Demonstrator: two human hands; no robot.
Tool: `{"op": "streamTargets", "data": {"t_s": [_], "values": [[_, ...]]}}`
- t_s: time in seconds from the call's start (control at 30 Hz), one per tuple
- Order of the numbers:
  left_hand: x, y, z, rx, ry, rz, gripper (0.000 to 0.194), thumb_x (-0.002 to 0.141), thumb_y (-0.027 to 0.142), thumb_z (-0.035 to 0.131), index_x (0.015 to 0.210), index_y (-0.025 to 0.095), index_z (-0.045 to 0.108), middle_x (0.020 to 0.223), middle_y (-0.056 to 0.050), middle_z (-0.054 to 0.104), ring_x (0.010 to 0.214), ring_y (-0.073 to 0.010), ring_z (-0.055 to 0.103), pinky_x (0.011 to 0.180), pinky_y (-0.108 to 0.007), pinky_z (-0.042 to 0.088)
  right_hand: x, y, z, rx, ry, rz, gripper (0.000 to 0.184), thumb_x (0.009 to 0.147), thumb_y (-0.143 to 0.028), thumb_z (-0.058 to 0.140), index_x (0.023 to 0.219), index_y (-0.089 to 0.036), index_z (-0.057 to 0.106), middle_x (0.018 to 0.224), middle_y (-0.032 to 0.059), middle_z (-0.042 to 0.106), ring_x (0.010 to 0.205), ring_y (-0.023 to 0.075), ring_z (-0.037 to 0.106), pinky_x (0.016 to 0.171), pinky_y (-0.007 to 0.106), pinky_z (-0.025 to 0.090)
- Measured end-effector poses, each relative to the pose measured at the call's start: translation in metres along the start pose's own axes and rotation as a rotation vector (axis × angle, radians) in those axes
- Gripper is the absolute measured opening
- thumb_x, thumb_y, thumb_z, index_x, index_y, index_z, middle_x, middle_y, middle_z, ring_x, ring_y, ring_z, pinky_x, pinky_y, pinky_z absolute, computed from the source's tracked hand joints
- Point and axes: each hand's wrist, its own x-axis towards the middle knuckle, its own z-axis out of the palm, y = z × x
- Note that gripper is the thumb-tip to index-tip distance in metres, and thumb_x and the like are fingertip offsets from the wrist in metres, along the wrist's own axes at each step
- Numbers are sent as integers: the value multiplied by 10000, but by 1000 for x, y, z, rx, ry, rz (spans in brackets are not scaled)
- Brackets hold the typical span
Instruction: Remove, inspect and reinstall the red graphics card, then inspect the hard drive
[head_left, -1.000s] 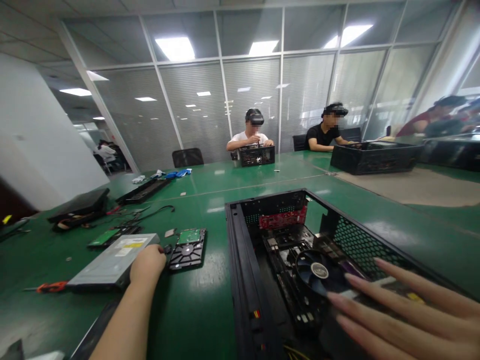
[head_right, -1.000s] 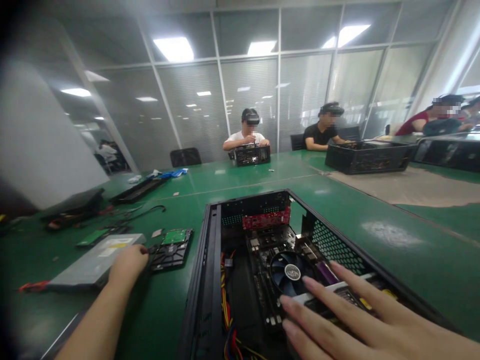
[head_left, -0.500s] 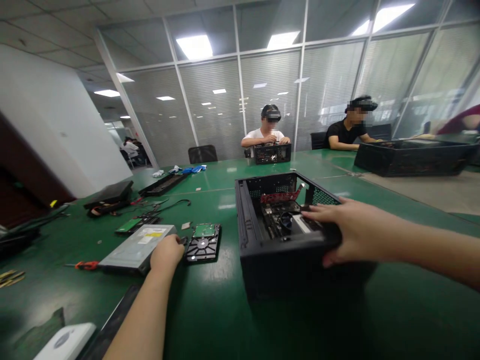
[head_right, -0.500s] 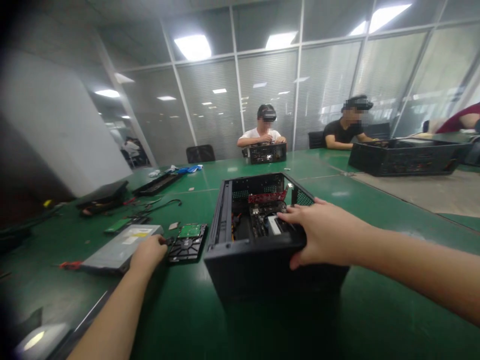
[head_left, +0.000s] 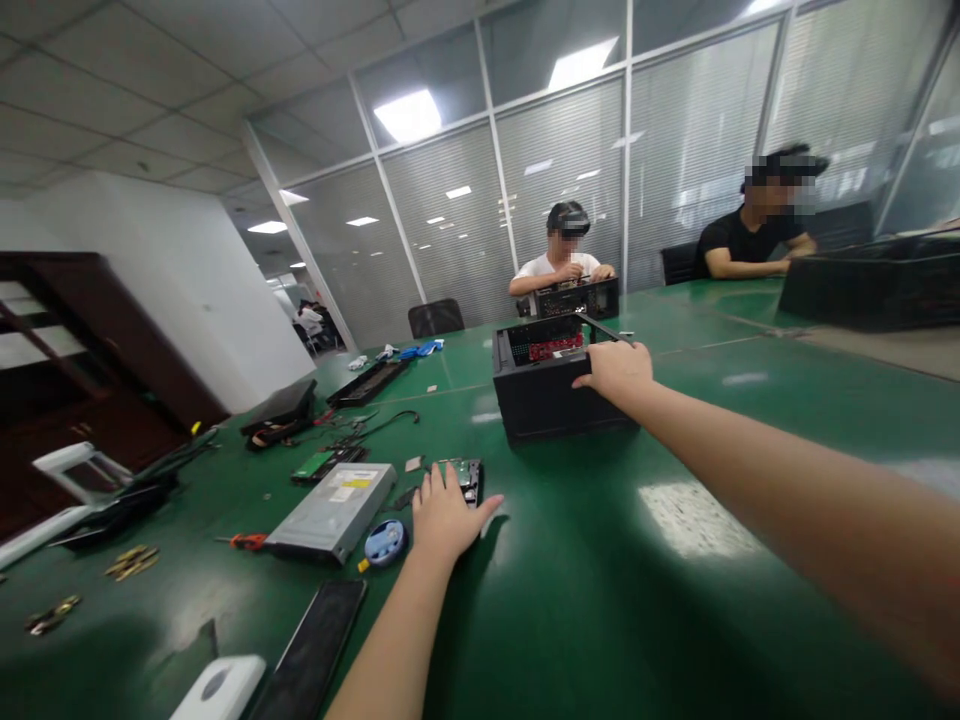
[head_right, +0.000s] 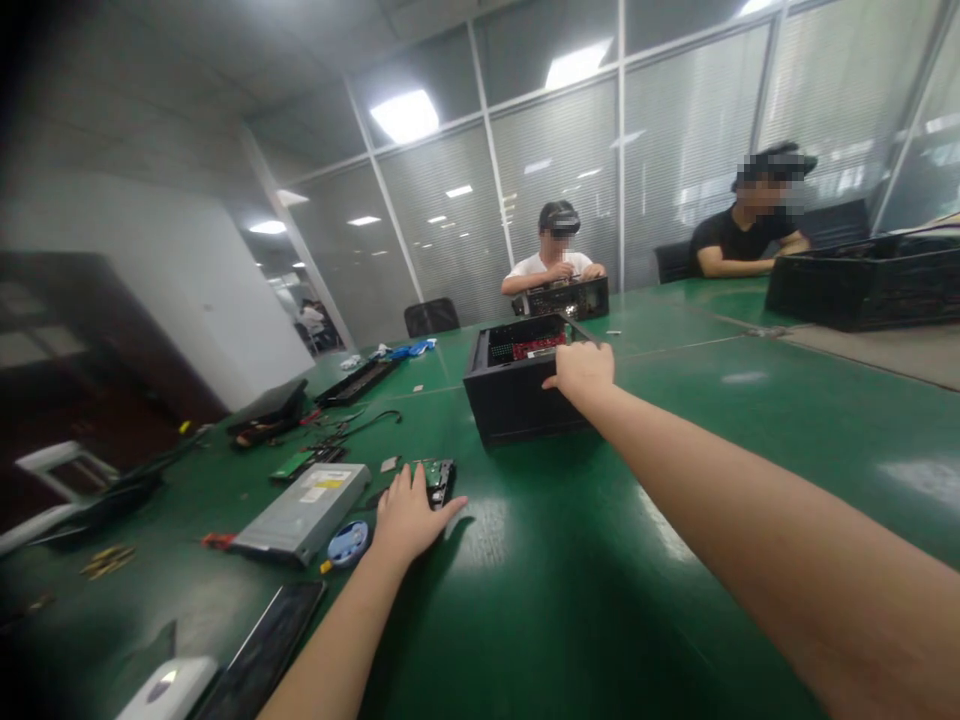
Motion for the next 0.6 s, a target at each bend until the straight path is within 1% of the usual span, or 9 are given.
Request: {"op": "streamTargets", "data": {"t_s": [0.1, 0.2, 0.23, 0.3, 0.4, 0.47, 0.5, 0.57, 0.6], "values": [[2, -2, 2, -83, -12, -25, 920, 707, 711, 592, 1443, 179, 444, 1590, -212, 265, 1449, -448, 209, 1112, -652, 184, -5, 4, 4, -18, 37, -66, 565, 761, -475, 753, 1153, -94, 610, 1209, 247, 639, 1201, 377, 540, 1009, 496, 340], [4, -4, 1, -149, -5, -36, 700, 738, 502, 626, 1388, 268, 514, 1563, -140, 355, 1430, -435, 250, 1066, -649, 277, -30, 11, 4, 27, 137, -123, 740, 773, -348, 731, 1376, -50, 423, 1493, 290, 385, 1410, 406, 320, 1120, 513, 242], [4, -4, 1, -165, -1, -35, 670, 734, 449, 627, 1374, 277, 530, 1553, -126, 375, 1423, -433, 263, 1056, -645, 297, -45, 14, 4, 81, 167, -134, 763, 798, -341, 691, 1420, -52, 360, 1541, 282, 310, 1439, 406, 269, 1137, 531, 223], [3, -4, -1, -217, 8, -38, 654, 702, 374, 644, 1344, 278, 564, 1535, -109, 406, 1414, -428, 276, 1063, -639, 298, -83, 19, 3, 243, 164, -151, 718, 858, -368, 590, 1459, -100, 303, 1572, 232, 283, 1453, 387, 262, 1144, 572, 227], [1, -1, -8, -345, 11, -58, 648, 648, 313, 678, 1292, 275, 615, 1531, -95, 414, 1416, -427, 278, 1092, -629, 272, -155, 30, -1, 504, -17, -137, 700, 874, -447, 541, 1460, -144, 307, 1547, 200, 354, 1393, 348, 397, 1120, 550, 327], [0, 2, -17, -469, 0, -85, 647, 614, 289, 704, 1257, 248, 643, 1541, -100, 397, 1411, -425, 302, 1106, -593, 286, -199, 42, -5, 596, -125, -137, 644, 854, -473, 559, 1404, -176, 403, 1530, 180, 389, 1330, 339, 476, 1091, 529, 382], [0, 5, -23, -545, -15, -100, 651, 604, 279, 713, 1249, 227, 648, 1531, -112, 409, 1392, -417, 346, 1099, -561, 320, -216, 48, -8, 618, -171, -133, 561, 846, -472, 568, 1330, -201, 488, 1531, 162, 392, 1296, 339, 509, 1074, 525, 401], [-1, 14, -38, -721, -72, -126, 670, 622, 282, 703, 1281, 190, 623, 1438, -145, 515, 1277, -380, 508, 1020, -493, 433, -238, 62, -16, 640, -246, -138, 329, 851, -447, 559, 1082, -226, 633, 1503, 133, 432, 1243, 337, 549, 1040, 518, 429], [-3, 20, -47, -818, -113, -131, 681, 646, 291, 684, 1312, 176, 597, 1359, -153, 582, 1181, -352, 591, 953, -462, 486, -243, 68, -21, 648, -277, -148, 250, 856, -431, 552, 955, -228, 660, 1470, 124, 468, 1216, 333, 565, 1026, 512, 437]]}}
